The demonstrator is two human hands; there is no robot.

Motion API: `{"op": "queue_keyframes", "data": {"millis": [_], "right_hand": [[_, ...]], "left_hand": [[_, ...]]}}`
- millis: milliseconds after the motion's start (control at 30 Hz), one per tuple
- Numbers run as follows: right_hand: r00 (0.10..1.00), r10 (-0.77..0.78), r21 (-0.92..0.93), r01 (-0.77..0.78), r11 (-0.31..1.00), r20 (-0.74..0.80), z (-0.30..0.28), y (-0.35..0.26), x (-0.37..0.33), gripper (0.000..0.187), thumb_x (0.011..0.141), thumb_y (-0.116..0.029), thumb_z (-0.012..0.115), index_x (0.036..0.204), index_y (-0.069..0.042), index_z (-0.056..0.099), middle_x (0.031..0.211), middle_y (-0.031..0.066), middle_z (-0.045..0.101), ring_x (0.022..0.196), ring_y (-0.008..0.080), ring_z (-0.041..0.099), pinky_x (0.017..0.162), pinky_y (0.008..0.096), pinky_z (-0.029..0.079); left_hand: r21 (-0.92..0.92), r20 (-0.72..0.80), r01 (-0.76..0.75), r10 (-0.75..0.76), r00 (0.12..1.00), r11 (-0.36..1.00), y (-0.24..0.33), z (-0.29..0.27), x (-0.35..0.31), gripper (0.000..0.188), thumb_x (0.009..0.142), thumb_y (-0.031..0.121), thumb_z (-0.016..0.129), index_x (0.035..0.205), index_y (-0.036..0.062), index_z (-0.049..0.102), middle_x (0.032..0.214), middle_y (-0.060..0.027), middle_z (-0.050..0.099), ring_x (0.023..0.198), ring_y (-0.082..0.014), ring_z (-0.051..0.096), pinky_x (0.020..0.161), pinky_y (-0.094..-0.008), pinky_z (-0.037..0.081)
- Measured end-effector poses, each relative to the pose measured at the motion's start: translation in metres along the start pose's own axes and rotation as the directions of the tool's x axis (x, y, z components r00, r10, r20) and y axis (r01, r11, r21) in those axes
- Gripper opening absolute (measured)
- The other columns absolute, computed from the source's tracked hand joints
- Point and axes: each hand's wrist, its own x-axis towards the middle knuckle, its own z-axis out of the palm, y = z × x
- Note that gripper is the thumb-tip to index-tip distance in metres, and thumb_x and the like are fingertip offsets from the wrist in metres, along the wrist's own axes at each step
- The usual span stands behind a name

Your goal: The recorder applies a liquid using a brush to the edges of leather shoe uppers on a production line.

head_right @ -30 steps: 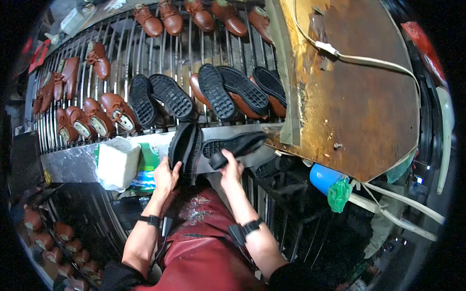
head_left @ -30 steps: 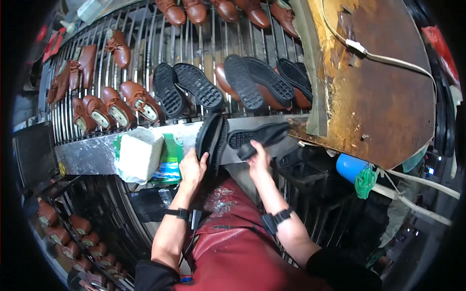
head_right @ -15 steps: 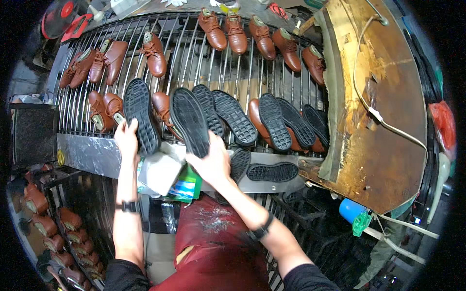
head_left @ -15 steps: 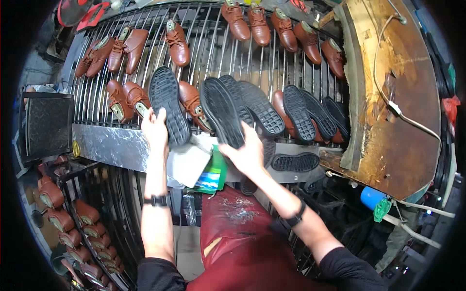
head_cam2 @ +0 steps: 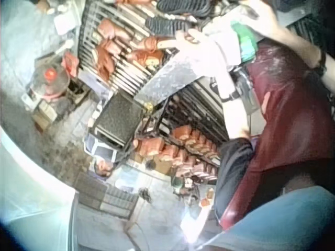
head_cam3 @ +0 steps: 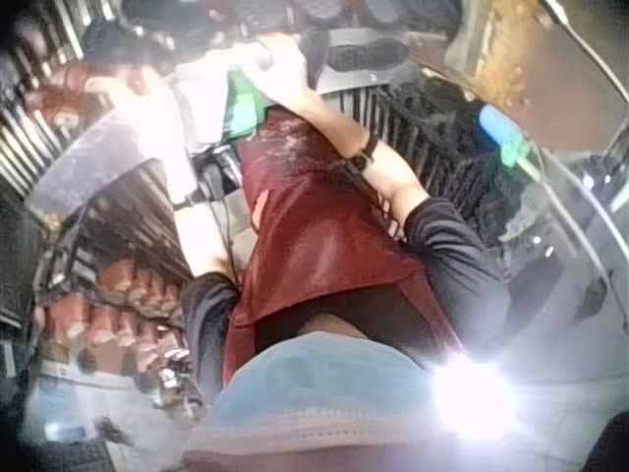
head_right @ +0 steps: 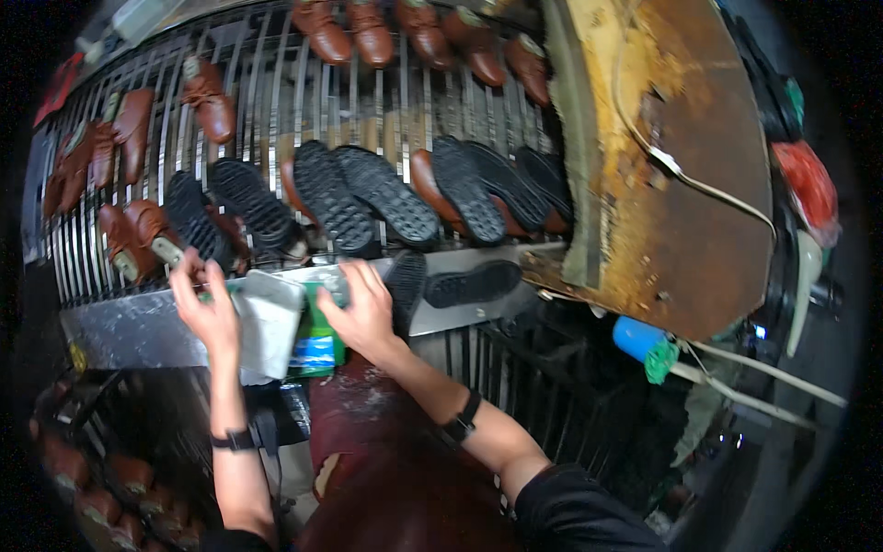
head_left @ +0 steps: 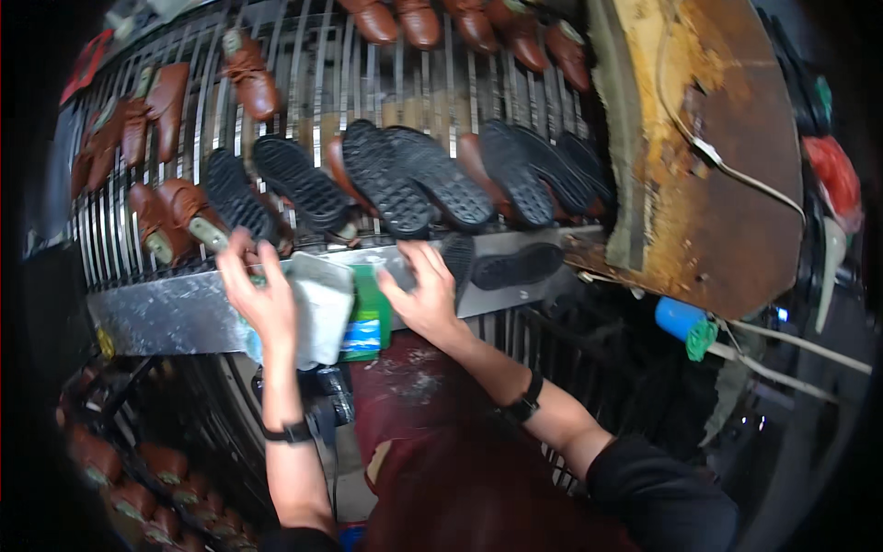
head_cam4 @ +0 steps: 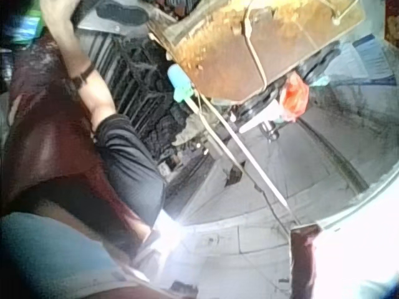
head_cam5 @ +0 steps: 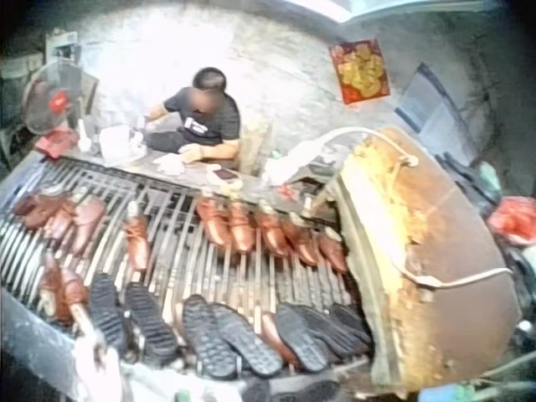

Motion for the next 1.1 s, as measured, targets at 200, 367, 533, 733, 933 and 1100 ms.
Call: {"op": "queue_keyframes", "data": {"millis": [200, 367, 533, 733, 933, 1100], "right_hand": [[0.178, 0.971, 0.553, -0.799, 0.238, -0.161, -0.073, 0.157, -0.113, 0.072, 0.078, -0.039, 0.093, 0.124, 0.006, 0.06, 0.106, 0.0179, 0.069, 0.078, 0.0191, 0.067, 0.061, 0.0322, 0.056], [0.011, 0.995, 0.469, -0.881, 0.059, -0.103, -0.07, 0.199, -0.044, 0.108, 0.063, -0.054, 0.099, 0.134, 0.01, 0.049, 0.117, 0.025, 0.063, 0.098, 0.0308, 0.067, 0.064, 0.0459, 0.059], [0.065, 0.991, 0.726, -0.687, -0.044, 0.121, -0.079, 0.195, -0.059, 0.077, 0.069, -0.036, 0.093, 0.128, 0.002, 0.063, 0.121, 0.0148, 0.07, 0.092, 0.032, 0.073, 0.077, 0.0532, 0.06], [0.567, 0.776, 0.806, -0.577, 0.134, 0.277, -0.154, 0.118, -0.183, 0.044, 0.086, -0.027, 0.073, 0.119, -0.002, 0.058, 0.103, 0.0128, 0.065, 0.092, 0.0366, 0.074, 0.082, 0.0522, 0.061], [0.864, 0.379, 0.583, -0.503, 0.638, 0.332, -0.114, -0.085, -0.086, 0.099, 0.061, 0.0, 0.083, 0.152, 0.006, 0.045, 0.135, 0.012, 0.064, 0.123, 0.0224, 0.063, 0.109, 0.0354, 0.046], [0.931, 0.128, 0.181, -0.198, 0.963, 0.341, 0.097, -0.177, 0.055, 0.094, 0.072, -0.031, 0.091, 0.147, 0.007, 0.049, 0.136, 0.0253, 0.063, 0.127, 0.0345, 0.063, 0.111, 0.0421, 0.047]], "left_hand": [[0.312, 0.661, -0.127, -0.119, 0.741, 0.942, 0.02, 0.08, -0.206, 0.054, 0.086, 0.03, 0.084, 0.119, -0.005, 0.061, 0.114, -0.0246, 0.071, 0.106, -0.0422, 0.069, 0.09, -0.0494, 0.057], [0.465, 0.649, -0.09, -0.27, 0.712, 0.881, -0.018, 0.159, -0.263, 0.064, 0.079, 0.03, 0.09, 0.117, -0.0034, 0.051, 0.108, -0.0225, 0.067, 0.107, -0.0442, 0.066, 0.093, -0.0533, 0.054], [0.133, 0.676, -0.091, -0.023, 0.737, 0.987, -0.016, 0.139, -0.256, 0.043, 0.087, 0.026, 0.081, 0.11, -0.0011, 0.058, 0.102, -0.0272, 0.067, 0.098, -0.0494, 0.065, 0.087, -0.0555, 0.051], [-0.031, 0.688, -0.022, 0.037, 0.725, 0.999, 0.055, -0.057, -0.172, 0.032, 0.089, 0.027, 0.08, 0.098, 0.003, 0.061, 0.077, -0.0152, 0.063, 0.071, -0.0338, 0.066, 0.068, -0.0422, 0.052], [-0.259, 0.108, 0.278, -0.258, 0.96, 0.925, -0.021, -0.173, -0.008, 0.047, 0.095, 0.009, 0.077, 0.135, -0.0101, 0.06, 0.094, 0.0033, 0.053, 0.082, -0.0061, 0.048, 0.074, -0.022, 0.043], [-0.52, -0.152, 0.249, -0.375, 0.914, 0.817, -0.202, -0.186, 0.187, 0.047, 0.1, 0.003, 0.069, 0.141, -0.016, 0.055, 0.127, -0.0228, 0.069, 0.112, -0.0208, 0.065, 0.103, -0.0328, 0.049]]}}
